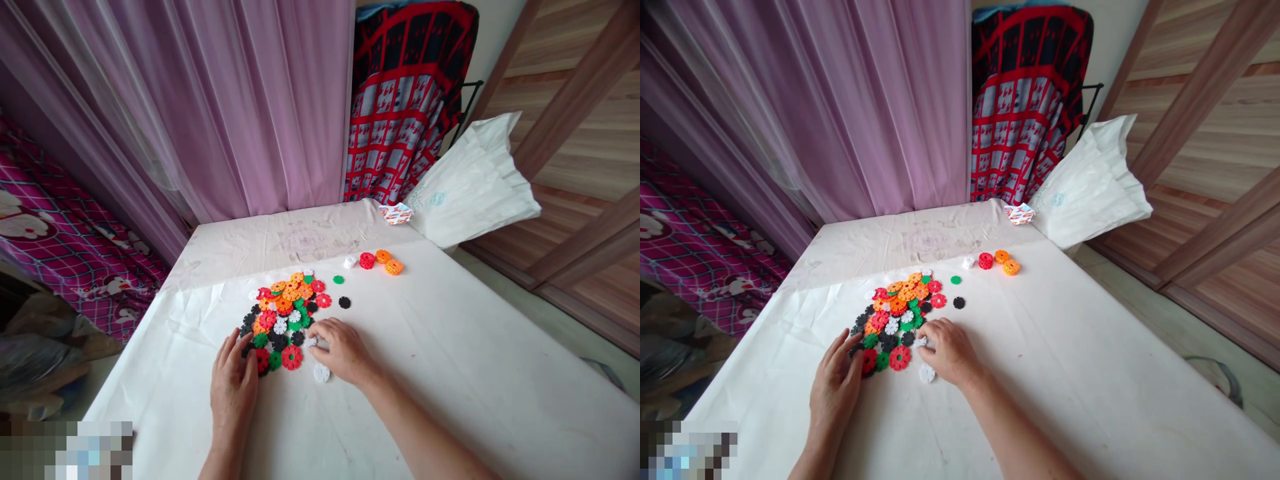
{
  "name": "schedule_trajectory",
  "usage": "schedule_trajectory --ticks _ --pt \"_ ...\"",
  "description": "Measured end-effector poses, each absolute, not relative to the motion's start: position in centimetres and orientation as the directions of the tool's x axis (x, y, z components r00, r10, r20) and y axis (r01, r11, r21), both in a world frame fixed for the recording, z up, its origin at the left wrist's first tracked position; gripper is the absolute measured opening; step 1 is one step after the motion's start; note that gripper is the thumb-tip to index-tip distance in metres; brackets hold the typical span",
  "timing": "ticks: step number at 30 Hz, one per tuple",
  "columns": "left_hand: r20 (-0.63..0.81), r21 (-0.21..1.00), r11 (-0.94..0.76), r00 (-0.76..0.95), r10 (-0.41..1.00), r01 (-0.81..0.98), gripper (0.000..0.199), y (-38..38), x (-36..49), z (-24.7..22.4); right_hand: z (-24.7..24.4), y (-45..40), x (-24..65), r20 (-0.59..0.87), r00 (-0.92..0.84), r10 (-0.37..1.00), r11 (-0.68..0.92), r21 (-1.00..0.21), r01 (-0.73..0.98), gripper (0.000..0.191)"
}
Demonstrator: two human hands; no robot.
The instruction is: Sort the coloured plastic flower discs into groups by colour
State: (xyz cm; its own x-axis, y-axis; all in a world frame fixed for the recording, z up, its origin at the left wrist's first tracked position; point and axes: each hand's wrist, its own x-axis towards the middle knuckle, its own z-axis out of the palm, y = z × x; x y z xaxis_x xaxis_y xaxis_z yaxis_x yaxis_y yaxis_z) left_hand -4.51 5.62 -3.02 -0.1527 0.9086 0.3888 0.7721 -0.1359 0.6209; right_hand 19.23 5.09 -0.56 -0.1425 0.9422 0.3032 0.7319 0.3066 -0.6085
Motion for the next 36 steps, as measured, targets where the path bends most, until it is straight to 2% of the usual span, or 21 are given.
schedule_trajectory --ticks 6,11,16,25,36 --pt "0.381 0.613 -0.133 -0.144 0.913 0.778 0.033 5.3 -4.6 -3.2 -1.5 5.3 19.1 0.328 -0.078 0.942 0.278 -0.623 0.731 0.026" --pt "0.372 0.616 -0.127 -0.145 0.917 0.777 0.033 5.3 -4.1 -2.4 -1.9 5.0 19.8 0.329 0.029 0.944 0.228 -0.714 0.662 0.024" --pt "0.350 0.628 -0.125 -0.136 0.927 0.768 0.033 5.5 -3.7 -1.8 -1.7 2.2 20.7 0.281 0.041 0.959 0.204 -0.781 0.590 0.022" --pt "0.339 0.670 -0.108 -0.174 0.925 0.734 0.032 5.6 -3.2 -1.2 -1.0 0.2 20.4 0.340 -0.117 0.933 0.325 -0.659 0.678 0.028" --pt "0.353 0.688 -0.116 -0.190 0.916 0.717 0.030 5.6 -3.2 -1.3 -0.7 0.2 19.9 0.360 -0.175 0.916 0.365 -0.572 0.735 0.034"
